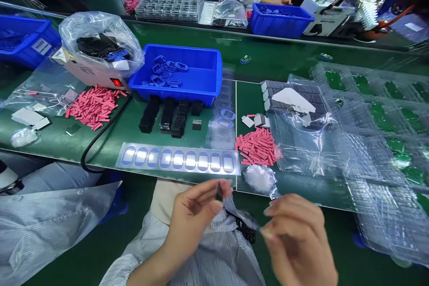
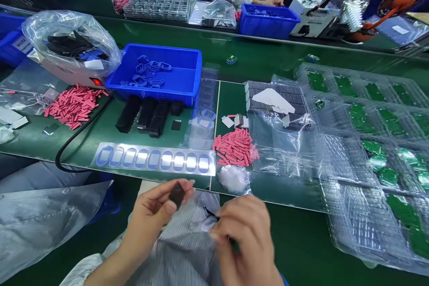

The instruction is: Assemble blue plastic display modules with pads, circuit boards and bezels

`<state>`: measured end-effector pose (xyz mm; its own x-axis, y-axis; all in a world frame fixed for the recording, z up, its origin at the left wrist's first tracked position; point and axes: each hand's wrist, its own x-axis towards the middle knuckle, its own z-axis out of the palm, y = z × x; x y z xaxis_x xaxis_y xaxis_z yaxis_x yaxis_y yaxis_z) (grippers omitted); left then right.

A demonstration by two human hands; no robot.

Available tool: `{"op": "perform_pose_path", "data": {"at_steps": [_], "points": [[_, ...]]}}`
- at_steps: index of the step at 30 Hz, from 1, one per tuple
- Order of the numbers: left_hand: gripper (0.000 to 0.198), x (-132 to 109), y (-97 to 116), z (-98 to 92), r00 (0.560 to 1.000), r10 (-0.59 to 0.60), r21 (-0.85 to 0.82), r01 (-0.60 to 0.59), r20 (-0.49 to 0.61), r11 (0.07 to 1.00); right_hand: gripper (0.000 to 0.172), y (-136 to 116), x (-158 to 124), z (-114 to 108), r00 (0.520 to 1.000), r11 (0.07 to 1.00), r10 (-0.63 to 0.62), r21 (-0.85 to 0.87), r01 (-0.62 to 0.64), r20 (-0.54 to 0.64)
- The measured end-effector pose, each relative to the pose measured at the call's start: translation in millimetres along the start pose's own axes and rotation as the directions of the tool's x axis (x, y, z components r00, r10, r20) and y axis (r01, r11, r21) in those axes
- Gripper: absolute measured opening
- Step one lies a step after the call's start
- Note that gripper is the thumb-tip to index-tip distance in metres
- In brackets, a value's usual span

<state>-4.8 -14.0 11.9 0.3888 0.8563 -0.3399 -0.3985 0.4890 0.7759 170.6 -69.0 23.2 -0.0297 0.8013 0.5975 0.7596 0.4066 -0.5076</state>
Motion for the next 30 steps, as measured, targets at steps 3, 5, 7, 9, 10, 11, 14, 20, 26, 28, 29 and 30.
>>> {"op": "perform_pose_path", "data": {"at_steps": [3,5,7,9,10,11,14,20,26,28,29,30], "points": [[0.026,5.5,2.4,-2.8,0.998,0.014,-0.029,-0.016,-0.056,0.999,0.007,30.1,-7.5,-1.8,0.951,0.95,0.305,-0.087,-0.301,0.041],[0.026,6.6,3.8,-3.0,0.998,0.003,-0.028,-0.004,-0.057,1.0,0.012,51.0,-11.3,4.4,0.946,0.924,0.323,-0.23,-0.305,0.043],[0.027,6.3,4.3,-2.2,0.999,-0.01,-0.026,0.009,-0.049,1.0,0.012,63.7,-14.4,12.4,0.952,0.898,0.306,-0.333,-0.288,0.0],[0.028,5.8,4.3,-1.3,0.999,-0.019,-0.021,0.018,-0.035,1.0,0.006,66.0,-16.7,17.6,0.97,0.868,0.237,-0.437,-0.238,-0.058],[0.028,5.8,4.1,-1.3,0.999,-0.026,-0.019,0.026,-0.028,0.999,0.007,64.5,-17.5,18.4,0.984,0.855,0.173,-0.489,-0.176,-0.051],[0.029,5.9,3.7,-1.5,0.999,-0.037,-0.016,0.037,-0.022,0.999,0.012,62.0,-18.0,18.0,0.995,0.842,0.101,-0.532,-0.092,-0.013],[0.029,6.7,1.2,-2.8,0.998,-0.05,-0.015,0.05,-0.023,0.999,0.024,53.6,-17.1,12.3,0.985,0.832,-0.056,-0.538,0.138,0.166],[0.029,5.2,-4.8,-0.8,0.997,-0.067,0.007,0.067,0.033,0.998,0.052,25.3,1.9,7.1,0.981,0.997,-0.023,-0.073,0.037,0.193],[0.036,1.8,-3.4,2.4,0.99,-0.059,0.091,0.048,0.128,0.995,0.041,1.0,20.0,19.8,0.976,0.975,-0.163,0.176,0.136,0.147],[0.047,0.9,-1.8,3.6,0.964,-0.119,0.047,0.111,0.239,0.993,0.037,-3.2,19.3,22.8,0.99,0.934,-0.012,0.354,-0.038,0.137],[0.053,0.4,-1.2,4.9,0.938,-0.162,0.014,0.166,0.306,0.986,0.035,-5.5,18.1,23.9,0.983,0.866,0.084,0.477,-0.152,0.161],[0.056,-0.3,-1.0,6.6,0.907,-0.205,-0.024,0.23,0.368,0.973,0.033,-8.0,16.7,24.8,0.966,0.765,0.164,0.592,-0.252,0.2]]}}
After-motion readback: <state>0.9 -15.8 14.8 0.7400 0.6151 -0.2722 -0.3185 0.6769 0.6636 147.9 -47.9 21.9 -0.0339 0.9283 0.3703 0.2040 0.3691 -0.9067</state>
